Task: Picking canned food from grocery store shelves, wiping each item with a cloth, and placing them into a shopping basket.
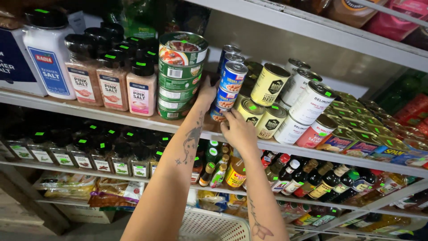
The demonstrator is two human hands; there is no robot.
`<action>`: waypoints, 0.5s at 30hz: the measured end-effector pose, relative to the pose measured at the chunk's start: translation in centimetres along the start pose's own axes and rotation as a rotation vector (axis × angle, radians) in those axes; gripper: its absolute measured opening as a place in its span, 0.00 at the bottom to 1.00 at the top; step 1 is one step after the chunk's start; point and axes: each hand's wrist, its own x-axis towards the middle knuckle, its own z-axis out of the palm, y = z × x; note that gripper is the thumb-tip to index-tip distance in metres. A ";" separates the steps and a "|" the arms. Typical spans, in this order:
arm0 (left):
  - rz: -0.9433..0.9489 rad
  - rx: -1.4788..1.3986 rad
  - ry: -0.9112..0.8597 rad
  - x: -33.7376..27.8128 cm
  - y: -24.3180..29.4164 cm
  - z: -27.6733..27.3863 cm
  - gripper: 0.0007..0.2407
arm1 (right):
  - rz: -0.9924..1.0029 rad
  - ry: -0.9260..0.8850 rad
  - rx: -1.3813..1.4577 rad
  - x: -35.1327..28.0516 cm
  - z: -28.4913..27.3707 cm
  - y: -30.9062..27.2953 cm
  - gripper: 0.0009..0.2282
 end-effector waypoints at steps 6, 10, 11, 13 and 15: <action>-0.046 -0.017 0.017 -1.2 1.4 -0.3 0.38 | 0.054 -0.050 -0.014 -0.5 -1.2 -1.2 0.19; -0.081 -0.289 0.009 0.0 0.6 -0.1 0.41 | 0.037 -0.001 -0.029 -0.8 -1.0 -1.2 0.18; -0.112 -0.433 -0.068 1.8 -1.4 0.3 0.38 | 0.002 0.014 -0.029 -0.8 -1.1 -1.2 0.18; -0.135 -0.573 -0.152 2.4 -1.3 0.1 0.38 | -0.028 0.039 -0.029 -0.7 -1.5 -1.5 0.17; -0.237 -0.487 -0.247 -0.4 2.4 -0.9 0.43 | -0.030 0.009 -0.080 -0.7 -2.2 -2.1 0.21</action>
